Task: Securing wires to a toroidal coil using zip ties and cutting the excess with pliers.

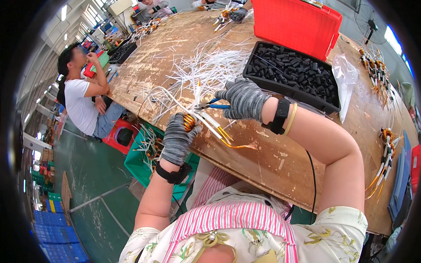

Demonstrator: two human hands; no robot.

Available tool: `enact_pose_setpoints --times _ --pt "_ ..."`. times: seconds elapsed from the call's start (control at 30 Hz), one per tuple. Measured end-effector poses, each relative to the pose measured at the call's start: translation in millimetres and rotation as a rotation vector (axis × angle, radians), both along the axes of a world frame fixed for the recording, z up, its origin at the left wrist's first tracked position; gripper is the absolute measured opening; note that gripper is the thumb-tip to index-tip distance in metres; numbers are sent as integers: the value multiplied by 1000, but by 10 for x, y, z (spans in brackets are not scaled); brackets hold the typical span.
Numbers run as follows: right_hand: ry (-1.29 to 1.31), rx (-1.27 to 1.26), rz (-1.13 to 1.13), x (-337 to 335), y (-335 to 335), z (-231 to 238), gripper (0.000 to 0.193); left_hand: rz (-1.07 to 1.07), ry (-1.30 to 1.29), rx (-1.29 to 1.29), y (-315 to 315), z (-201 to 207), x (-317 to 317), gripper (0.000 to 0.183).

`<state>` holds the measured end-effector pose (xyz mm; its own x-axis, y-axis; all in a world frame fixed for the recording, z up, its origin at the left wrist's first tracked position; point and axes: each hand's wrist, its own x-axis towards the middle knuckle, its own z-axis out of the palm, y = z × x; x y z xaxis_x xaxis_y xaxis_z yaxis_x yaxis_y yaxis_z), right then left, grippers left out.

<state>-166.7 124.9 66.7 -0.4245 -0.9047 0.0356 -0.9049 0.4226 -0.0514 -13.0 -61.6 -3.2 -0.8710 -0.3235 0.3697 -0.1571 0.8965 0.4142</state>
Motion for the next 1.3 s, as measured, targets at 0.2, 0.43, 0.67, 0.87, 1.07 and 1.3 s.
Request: enact_pose_setpoints --times 0.2,0.43,0.67,0.87,1.07,1.3 --pt "-241 84 -72 -96 -92 -17 27 -12 -39 62 -44 13 -40 46" --pt "-240 28 -45 -31 60 7 52 40 -68 65 -66 -5 -53 50" --pt "-99 -7 -30 97 -42 -144 58 24 -68 77 -54 47 -70 50" --pt "32 -45 -5 142 -104 -175 54 8 -61 98 -48 27 -83 49" --pt "-622 -38 -157 -38 -153 -366 39 15 -68 82 -57 22 -76 48" --pt "-1505 -698 -225 128 139 -576 25 41 -100 71 -19 102 -99 48"
